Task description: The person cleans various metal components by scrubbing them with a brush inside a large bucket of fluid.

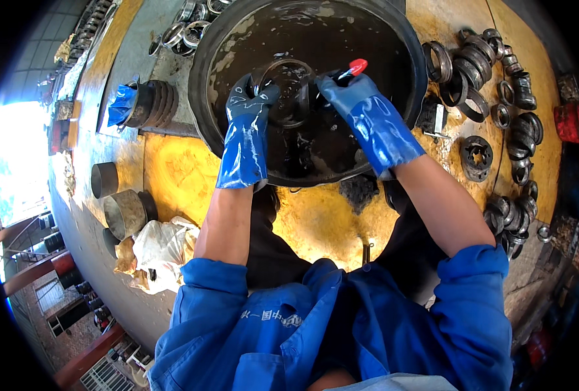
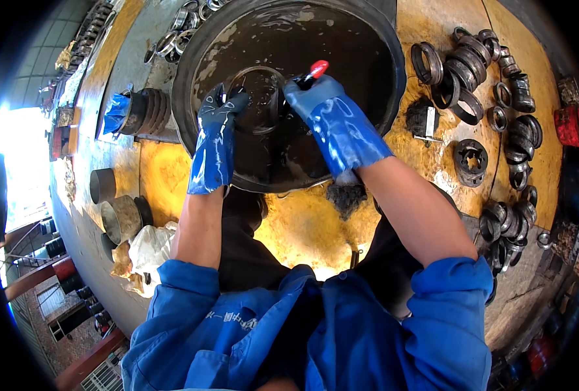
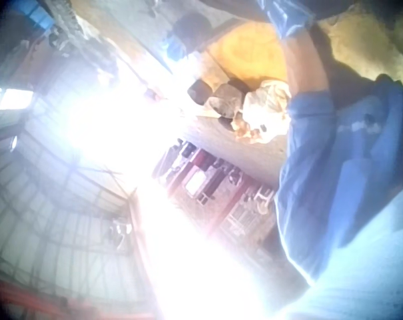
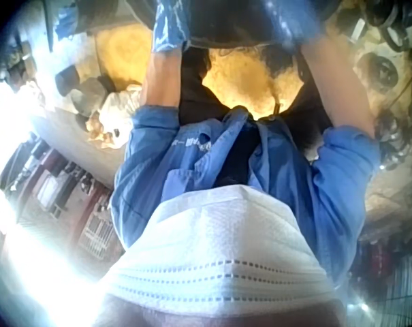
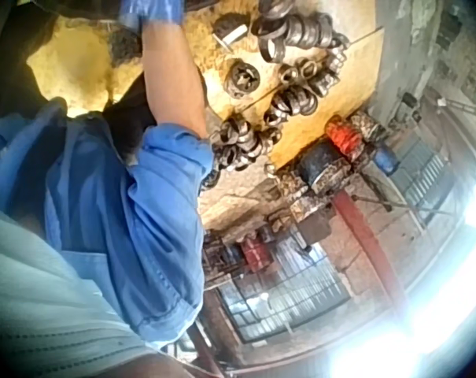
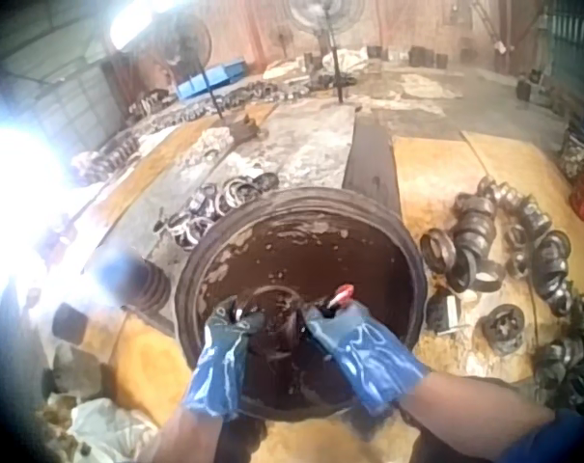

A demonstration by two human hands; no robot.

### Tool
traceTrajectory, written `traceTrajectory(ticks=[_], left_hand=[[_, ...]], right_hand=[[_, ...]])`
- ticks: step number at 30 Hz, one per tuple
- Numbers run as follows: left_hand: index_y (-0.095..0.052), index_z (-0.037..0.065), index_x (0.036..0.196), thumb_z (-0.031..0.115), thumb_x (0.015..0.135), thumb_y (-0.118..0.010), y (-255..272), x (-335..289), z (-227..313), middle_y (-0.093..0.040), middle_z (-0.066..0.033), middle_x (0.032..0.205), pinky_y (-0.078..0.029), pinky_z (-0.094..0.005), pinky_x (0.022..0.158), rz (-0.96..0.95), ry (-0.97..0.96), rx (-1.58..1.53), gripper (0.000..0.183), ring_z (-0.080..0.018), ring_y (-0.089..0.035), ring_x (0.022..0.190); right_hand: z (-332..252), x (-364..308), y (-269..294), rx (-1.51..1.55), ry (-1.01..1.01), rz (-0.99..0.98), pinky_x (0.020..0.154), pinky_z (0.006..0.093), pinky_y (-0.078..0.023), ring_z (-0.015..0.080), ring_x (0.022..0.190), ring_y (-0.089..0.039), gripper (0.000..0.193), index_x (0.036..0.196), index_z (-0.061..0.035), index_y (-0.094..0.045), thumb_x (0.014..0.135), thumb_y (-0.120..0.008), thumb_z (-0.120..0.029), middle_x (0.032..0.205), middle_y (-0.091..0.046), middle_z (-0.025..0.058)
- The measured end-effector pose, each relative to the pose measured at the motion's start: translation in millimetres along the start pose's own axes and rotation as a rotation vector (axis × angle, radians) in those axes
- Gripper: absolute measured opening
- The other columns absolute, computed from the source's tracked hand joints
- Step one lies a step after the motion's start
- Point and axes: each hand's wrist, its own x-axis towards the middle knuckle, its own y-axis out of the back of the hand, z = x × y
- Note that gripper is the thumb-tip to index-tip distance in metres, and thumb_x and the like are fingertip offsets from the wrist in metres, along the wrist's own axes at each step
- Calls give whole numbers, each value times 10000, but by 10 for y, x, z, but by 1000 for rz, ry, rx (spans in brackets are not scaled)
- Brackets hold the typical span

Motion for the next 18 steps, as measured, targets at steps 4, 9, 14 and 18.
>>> traceTrajectory(ticks=[4,9,14,18], left_hand=[[-666,13,1226,225,872,-765,-52,6,61,-700,-89,1165,-526,-276,857,-20,199,-192,424,-154,-656,951],[-652,-8,1277,97,999,-547,128,-229,-26,-703,-111,1221,-476,-277,1004,-148,202,-147,315,-177,-633,1116],[-659,-4,1267,57,1018,-487,112,-210,-24,-708,-109,1200,-478,-287,1004,-292,-118,451,309,-175,-636,1099],[-671,6,1207,108,971,-586,92,-84,-46,-718,-77,1073,-517,-281,869,-43,737,-470,271,-168,-660,949]], right_hand=[[109,-74,-32,-151,700,128,817,371,-595,283,880,-737,188,1019,-118,-771,894,-743,-256,994,-769,94],[-35,-107,219,-533,1285,2,766,402,-612,323,900,-734,410,1191,-128,-706,793,-772,-59,1193,-708,120],[-33,-61,161,-777,1435,-43,717,394,-610,270,913,-731,425,1192,-136,-686,775,-747,-79,1207,-686,92],[-32,-111,73,-813,1346,7,743,413,-603,262,964,-725,437,1188,-167,-672,762,-765,-141,1229,-674,70]])
